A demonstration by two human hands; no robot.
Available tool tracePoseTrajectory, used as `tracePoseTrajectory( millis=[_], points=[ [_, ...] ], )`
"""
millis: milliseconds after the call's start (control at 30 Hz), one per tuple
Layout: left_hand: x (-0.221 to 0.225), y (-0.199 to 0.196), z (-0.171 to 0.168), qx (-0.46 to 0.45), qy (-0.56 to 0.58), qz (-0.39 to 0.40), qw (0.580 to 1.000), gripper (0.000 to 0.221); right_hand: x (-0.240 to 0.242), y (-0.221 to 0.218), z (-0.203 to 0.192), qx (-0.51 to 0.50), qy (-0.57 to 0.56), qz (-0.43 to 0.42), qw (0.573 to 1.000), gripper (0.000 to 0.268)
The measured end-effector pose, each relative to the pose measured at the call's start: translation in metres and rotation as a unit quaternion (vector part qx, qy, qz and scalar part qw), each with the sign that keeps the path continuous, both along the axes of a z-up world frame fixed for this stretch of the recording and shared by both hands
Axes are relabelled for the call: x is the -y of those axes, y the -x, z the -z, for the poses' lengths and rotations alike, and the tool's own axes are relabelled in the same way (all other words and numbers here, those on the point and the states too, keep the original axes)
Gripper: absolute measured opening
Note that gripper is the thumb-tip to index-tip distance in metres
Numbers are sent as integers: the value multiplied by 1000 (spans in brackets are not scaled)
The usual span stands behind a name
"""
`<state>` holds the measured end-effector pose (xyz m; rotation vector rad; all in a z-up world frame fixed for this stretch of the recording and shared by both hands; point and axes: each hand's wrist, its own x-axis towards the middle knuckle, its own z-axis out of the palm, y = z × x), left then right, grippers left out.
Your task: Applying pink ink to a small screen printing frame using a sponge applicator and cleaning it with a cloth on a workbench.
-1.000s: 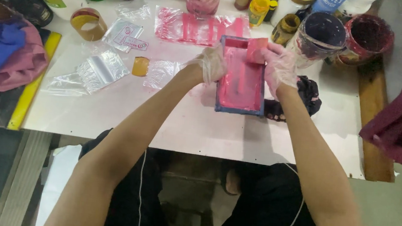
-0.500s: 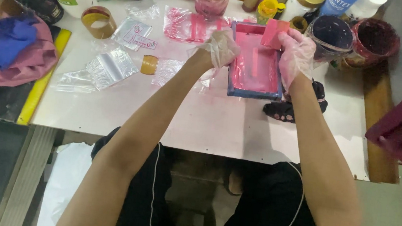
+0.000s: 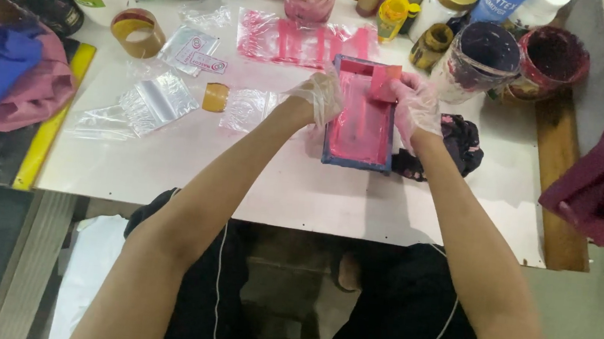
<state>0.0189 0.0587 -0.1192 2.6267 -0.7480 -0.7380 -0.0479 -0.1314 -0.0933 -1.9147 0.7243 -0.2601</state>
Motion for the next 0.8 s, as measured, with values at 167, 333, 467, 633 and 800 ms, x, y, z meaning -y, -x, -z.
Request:
tracePoseTrajectory(
  millis=[167,333,467,633,800],
  points=[
    [-5,9,-2,4,-1,5,1000,101,-5,1,8,-45,31,-34,998,27],
    [-7,18,0,2,-3,9,1000,102,4,0,34,-91,38,-36,994,24],
    [-11,19,-2,3,-4,9,1000,103,-4,15,16,-62,26,-62,996,27],
    [-15,21,-5,6,-8,12,1000,103,-16,25,-7,-60,22,-66,996,29],
    [-16,21,-11,9,-11,13,1000,104,-17,25,-9,-41,6,-75,996,28]
  ],
)
